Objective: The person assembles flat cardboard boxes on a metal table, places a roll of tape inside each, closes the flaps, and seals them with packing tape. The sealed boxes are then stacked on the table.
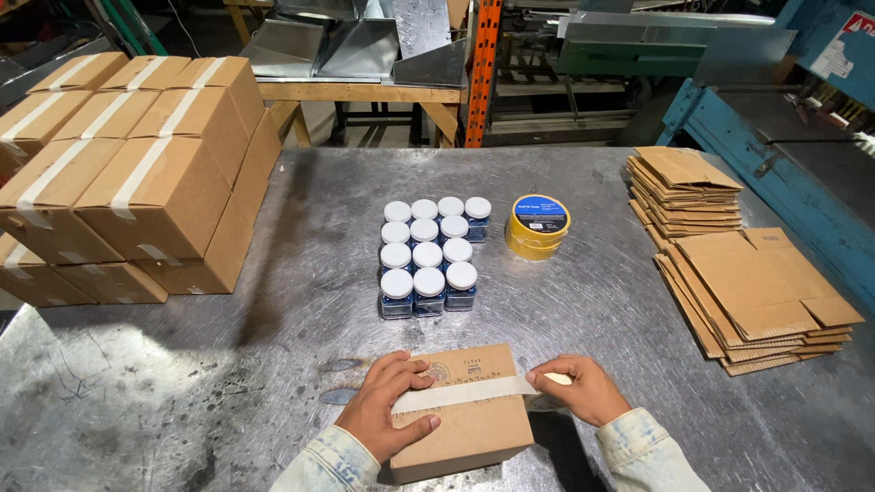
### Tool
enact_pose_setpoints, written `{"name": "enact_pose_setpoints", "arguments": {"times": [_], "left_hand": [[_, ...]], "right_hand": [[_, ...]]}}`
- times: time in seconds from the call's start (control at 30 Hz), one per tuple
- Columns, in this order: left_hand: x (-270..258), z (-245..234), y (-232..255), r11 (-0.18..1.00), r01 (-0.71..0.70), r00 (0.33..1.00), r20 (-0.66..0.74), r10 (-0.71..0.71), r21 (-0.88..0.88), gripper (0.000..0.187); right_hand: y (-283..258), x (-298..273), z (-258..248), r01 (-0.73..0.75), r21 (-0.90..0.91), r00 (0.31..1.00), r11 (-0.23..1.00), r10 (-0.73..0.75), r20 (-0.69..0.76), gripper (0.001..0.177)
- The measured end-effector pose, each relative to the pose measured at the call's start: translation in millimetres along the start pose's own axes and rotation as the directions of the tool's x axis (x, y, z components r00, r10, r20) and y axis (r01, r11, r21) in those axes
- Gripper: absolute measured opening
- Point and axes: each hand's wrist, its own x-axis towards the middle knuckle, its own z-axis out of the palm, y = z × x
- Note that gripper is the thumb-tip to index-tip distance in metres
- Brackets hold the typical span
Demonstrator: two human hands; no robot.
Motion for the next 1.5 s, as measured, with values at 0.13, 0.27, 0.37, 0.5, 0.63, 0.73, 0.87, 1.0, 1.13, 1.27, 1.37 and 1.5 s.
{"name": "enact_pose_setpoints", "arguments": {"times": [0.13,0.27,0.37,0.5,0.63,0.73,0.87,1.0,1.13,1.27,1.37,1.5], "left_hand": [[0.5,-1.7,-0.2,1.0,0.02,1.0,0.023,-0.02,0.006,0.048],[3.4,-8.5,4.5,0.997,0.039,0.994,0.095,-0.045,0.071,0.05],[20.5,-22.7,23.5,0.974,0.084,0.964,0.229,-0.133,0.212,0.054],[48.6,-17.4,54.0,0.872,0.13,0.859,0.385,-0.336,0.472,0.076],[84.9,21.1,78.2,0.814,0.091,0.787,0.459,-0.412,0.574,0.075],[108.4,62.6,75.0,0.834,0.068,0.852,0.403,-0.335,0.548,0.06],[146.3,102.6,85.8,0.665,0.097,0.768,0.37,-0.524,0.741,0.048],[164.5,129.8,64.1,0.54,0.064,0.616,0.392,-0.683,0.84,0.067],[167.9,130.0,53.3,0.576,0.136,0.602,0.394,-0.694,0.806,0.07],[161.1,133.6,34.1,0.637,0.197,0.652,0.385,-0.653,0.745,0.056],[156.7,129.1,33.1,0.658,0.306,0.695,0.311,-0.648,0.688,0.043],[155.8,121.1,44.3,0.699,0.385,0.704,0.299,-0.645,0.602,0.031]], "right_hand": [[9.5,9.0,12.5,-0.047,0.018,0.997,0.999,0.046,0.06,0.026],[25.2,15.8,22.1,0.092,0.121,0.977,0.988,-0.113,0.179,0.025],[53.2,32.2,24.4,0.198,0.107,0.952,0.974,-0.217,0.217,0.032],[71.2,43.6,20.3,0.309,0.131,0.9,0.942,-0.334,0.282,0.026],[64.4,47.3,20.2,0.322,0.203,0.878,0.925,-0.372,0.302,0.021],[66.7,49.3,22.1,0.376,0.194,0.864,0.906,-0.419,0.28,0.022],[79.0,57.4,27.1,0.393,0.238,0.855,0.888,-0.448,0.262,0.011],[70.5,48.1,27.7,0.304,0.25,0.902,0.919,-0.362,0.234,0.003],[66.6,40.3,27.9,0.274,0.256,0.922,0.927,-0.329,0.206,0.005],[70.2,43.4,30.3,0.309,0.255,0.917,0.916,-0.358,0.174,0.005],[63.6,38.0,29.8,0.301,0.248,0.932,0.921,-0.339,0.128,0.007],[64.4,26.0,32.4,0.385,0.198,0.92,0.901,-0.392,-0.008,0.012]]}}
